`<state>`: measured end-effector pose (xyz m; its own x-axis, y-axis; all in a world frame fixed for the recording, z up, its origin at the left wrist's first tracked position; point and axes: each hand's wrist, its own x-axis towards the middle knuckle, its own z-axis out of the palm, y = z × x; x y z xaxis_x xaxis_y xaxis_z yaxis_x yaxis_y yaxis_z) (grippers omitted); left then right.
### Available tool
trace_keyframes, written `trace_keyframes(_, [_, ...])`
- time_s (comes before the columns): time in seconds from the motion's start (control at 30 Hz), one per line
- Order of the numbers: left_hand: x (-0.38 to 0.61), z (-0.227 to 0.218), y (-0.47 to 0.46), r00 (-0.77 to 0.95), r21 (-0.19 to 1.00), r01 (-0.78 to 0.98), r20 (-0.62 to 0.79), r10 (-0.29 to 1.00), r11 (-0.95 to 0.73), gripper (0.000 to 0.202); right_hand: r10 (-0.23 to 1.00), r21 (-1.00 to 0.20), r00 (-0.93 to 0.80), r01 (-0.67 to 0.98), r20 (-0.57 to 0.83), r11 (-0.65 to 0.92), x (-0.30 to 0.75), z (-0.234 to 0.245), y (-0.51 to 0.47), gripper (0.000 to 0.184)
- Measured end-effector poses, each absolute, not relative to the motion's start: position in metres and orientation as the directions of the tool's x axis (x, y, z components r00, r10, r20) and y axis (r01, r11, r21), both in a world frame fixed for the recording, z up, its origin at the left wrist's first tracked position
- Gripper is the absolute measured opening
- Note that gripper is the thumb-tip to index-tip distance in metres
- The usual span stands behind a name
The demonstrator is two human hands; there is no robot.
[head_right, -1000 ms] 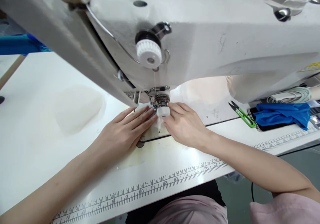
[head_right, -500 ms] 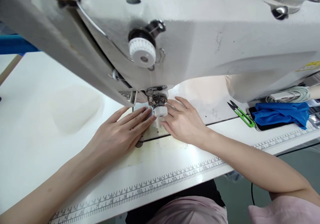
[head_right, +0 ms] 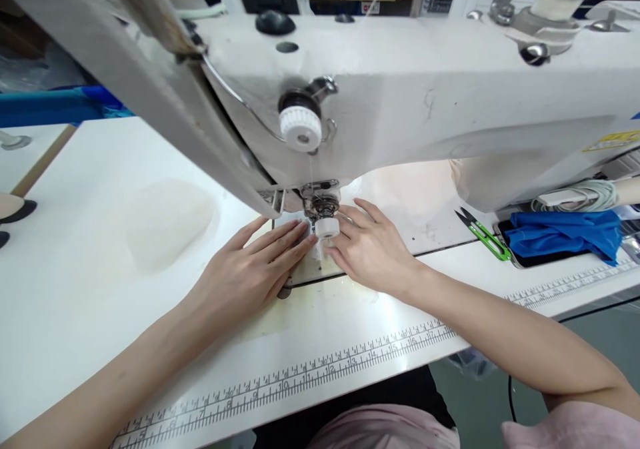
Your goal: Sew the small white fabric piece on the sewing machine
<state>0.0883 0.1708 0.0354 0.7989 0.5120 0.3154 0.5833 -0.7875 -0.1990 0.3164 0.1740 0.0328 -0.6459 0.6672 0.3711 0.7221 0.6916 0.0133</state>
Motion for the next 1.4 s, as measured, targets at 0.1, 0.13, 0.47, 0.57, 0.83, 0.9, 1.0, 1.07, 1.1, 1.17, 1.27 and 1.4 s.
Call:
trace_keyframes(0.1, [0.0885,0.0355,0.1702,0.789,-0.178,0.595,0.314,0.527,-0.784,0.04,0.672,0.001,-0.641,0.724,0.371,0.69,0.3166,0.0326,0.1743,0.03])
trace_keyframes(0.13, [0.0885,0.0355,0.1701,0.787,-0.173,0.597,0.315,0.53,-0.783,0.04,0.674,0.0,-0.639,0.726,0.369,0.688,0.3168,0.0326,0.1745,0.03])
trace_keyframes(0.47, [0.0864,0.0309,0.1706,0.793,-0.204,0.588,0.337,0.508,-0.782,0.039,0.532,0.027,-0.7,0.617,0.476,0.787,0.3173,0.0315,0.1704,0.033])
trace_keyframes(0.57, [0.0866,0.0322,0.1679,0.792,-0.212,0.589,0.342,0.506,-0.78,0.04,0.494,0.04,-0.712,0.588,0.499,0.808,0.3182,0.0295,0.1688,0.03])
trace_keyframes(0.83, [0.0865,0.0343,0.1644,0.801,-0.198,0.571,0.347,0.488,-0.797,0.037,0.46,-0.009,-0.721,0.533,0.518,0.846,0.3206,0.0268,0.1666,0.023])
trace_keyframes(0.9, [0.0865,0.0336,0.1648,0.799,-0.194,0.571,0.352,0.487,-0.797,0.037,0.464,-0.024,-0.723,0.527,0.511,0.849,0.3212,0.0264,0.1664,0.024])
trace_keyframes(1.0, [0.0865,0.033,0.1648,0.794,-0.195,0.578,0.36,0.491,-0.792,0.036,0.47,-0.041,-0.725,0.523,0.503,0.851,0.3217,0.0255,0.1661,0.025])
trace_keyframes(1.07, [0.0864,0.0331,0.1645,0.789,-0.193,0.585,0.363,0.496,-0.788,0.036,0.476,-0.042,-0.728,0.527,0.494,0.849,0.3218,0.0248,0.1658,0.026])
trace_keyframes(1.1, [0.0864,0.0333,0.1644,0.787,-0.19,0.588,0.361,0.501,-0.786,0.037,0.477,-0.039,-0.728,0.529,0.492,0.848,0.3218,0.0244,0.1656,0.027])
trace_keyframes(1.17, [0.0864,0.0337,0.1645,0.783,-0.184,0.592,0.363,0.505,-0.785,0.037,0.478,-0.03,-0.727,0.535,0.492,0.844,0.3217,0.0241,0.1653,0.027])
trace_keyframes(1.27, [0.0868,0.0342,0.1653,0.781,-0.179,0.593,0.366,0.506,-0.785,0.037,0.477,-0.023,-0.727,0.538,0.494,0.843,0.3213,0.0242,0.1651,0.028])
trace_keyframes(1.4, [0.0876,0.0337,0.1668,0.775,-0.156,0.598,0.365,0.517,-0.786,0.038,0.478,-0.013,-0.724,0.545,0.497,0.838,0.3206,0.0252,0.1655,0.028])
